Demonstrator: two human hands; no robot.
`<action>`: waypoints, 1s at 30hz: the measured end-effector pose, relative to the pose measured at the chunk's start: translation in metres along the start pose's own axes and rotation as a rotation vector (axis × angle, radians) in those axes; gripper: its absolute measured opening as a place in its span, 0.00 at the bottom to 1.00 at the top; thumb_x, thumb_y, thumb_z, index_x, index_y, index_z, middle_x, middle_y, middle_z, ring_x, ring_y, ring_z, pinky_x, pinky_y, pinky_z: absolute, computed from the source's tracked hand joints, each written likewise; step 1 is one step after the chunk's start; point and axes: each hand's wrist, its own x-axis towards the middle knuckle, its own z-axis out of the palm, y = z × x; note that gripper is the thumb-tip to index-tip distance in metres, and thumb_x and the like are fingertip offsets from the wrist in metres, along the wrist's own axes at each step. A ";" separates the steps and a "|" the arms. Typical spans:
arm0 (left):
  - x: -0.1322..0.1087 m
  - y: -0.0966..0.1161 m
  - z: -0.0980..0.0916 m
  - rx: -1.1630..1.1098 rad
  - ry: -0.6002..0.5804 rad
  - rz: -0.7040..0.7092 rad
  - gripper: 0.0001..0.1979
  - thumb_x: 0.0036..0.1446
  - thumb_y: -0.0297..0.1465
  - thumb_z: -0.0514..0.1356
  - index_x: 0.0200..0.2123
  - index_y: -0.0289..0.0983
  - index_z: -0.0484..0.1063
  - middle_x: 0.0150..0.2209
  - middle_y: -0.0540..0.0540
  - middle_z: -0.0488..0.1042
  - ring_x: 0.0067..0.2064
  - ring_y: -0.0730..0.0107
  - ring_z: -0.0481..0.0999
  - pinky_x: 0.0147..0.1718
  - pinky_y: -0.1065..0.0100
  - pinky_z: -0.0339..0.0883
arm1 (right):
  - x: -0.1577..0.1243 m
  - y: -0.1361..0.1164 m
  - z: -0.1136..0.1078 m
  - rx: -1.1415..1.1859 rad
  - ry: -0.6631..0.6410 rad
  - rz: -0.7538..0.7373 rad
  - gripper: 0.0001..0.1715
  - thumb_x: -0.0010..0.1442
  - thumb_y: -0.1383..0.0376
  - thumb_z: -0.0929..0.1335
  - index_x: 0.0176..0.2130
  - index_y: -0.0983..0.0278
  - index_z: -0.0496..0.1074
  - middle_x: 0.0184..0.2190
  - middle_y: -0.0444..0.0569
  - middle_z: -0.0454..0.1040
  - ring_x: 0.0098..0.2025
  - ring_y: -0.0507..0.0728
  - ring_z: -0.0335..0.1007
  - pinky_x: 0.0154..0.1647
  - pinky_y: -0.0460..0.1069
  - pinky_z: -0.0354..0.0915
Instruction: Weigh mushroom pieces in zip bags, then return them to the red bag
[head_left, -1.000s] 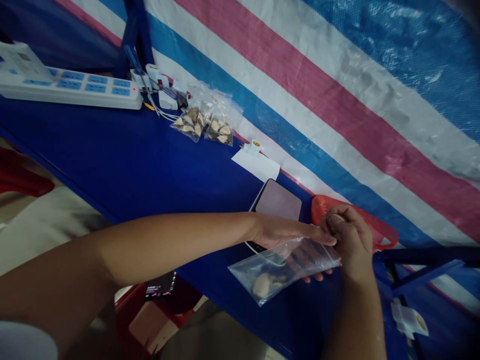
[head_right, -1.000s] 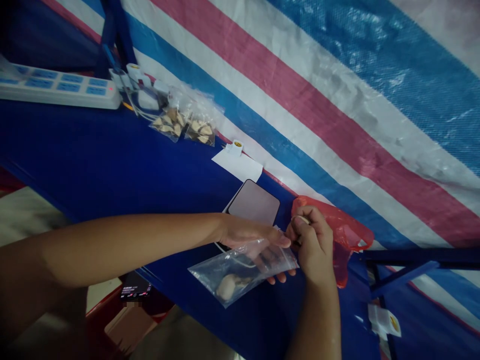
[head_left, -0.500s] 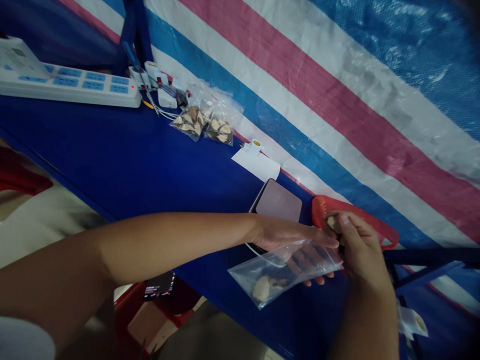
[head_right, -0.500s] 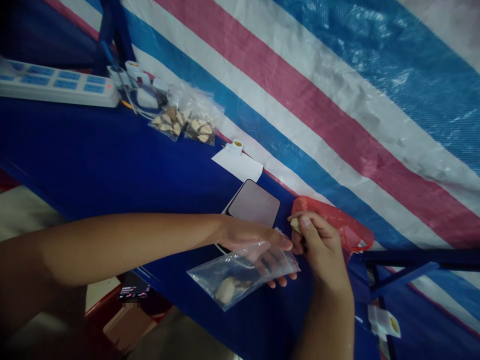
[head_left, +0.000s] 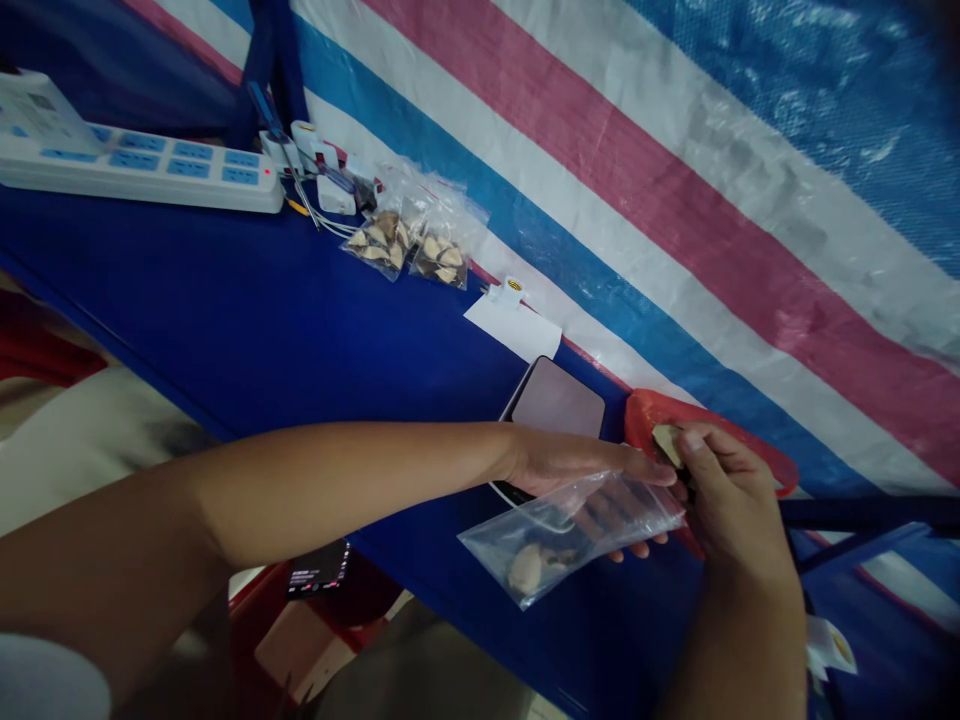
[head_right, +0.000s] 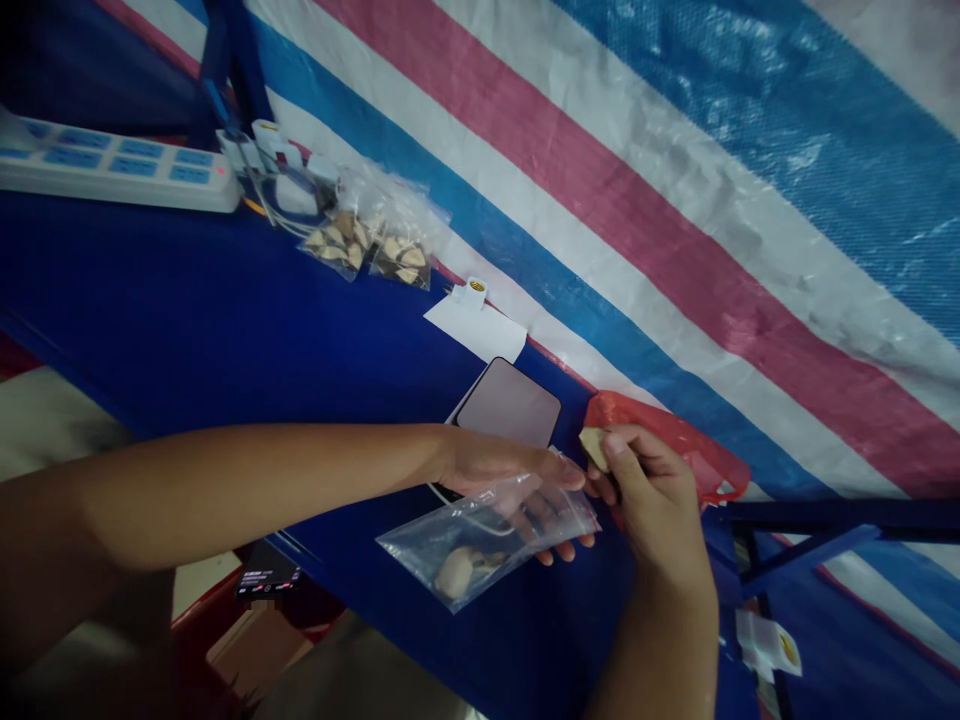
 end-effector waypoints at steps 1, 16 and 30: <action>0.000 0.001 0.000 -0.004 0.006 0.000 0.27 0.49 0.50 0.69 0.45 0.37 0.75 0.43 0.42 0.76 0.44 0.63 0.78 0.44 0.61 0.75 | 0.000 0.002 -0.003 -0.016 -0.011 -0.014 0.17 0.60 0.53 0.75 0.30 0.62 0.73 0.18 0.40 0.63 0.17 0.49 0.57 0.17 0.45 0.58; -0.001 0.001 0.001 0.106 -0.019 0.027 0.28 0.50 0.51 0.67 0.45 0.36 0.75 0.44 0.42 0.76 0.44 0.61 0.78 0.44 0.59 0.75 | -0.006 -0.003 -0.038 -0.288 -0.388 0.023 0.14 0.57 0.55 0.76 0.40 0.60 0.82 0.26 0.49 0.77 0.23 0.55 0.70 0.20 0.48 0.65; -0.001 0.002 0.005 0.118 0.066 0.048 0.35 0.48 0.56 0.66 0.51 0.38 0.71 0.47 0.40 0.76 0.45 0.59 0.78 0.43 0.60 0.72 | 0.018 0.001 -0.004 0.228 0.147 0.150 0.28 0.56 0.42 0.69 0.23 0.62 0.68 0.15 0.39 0.52 0.15 0.48 0.50 0.10 0.43 0.43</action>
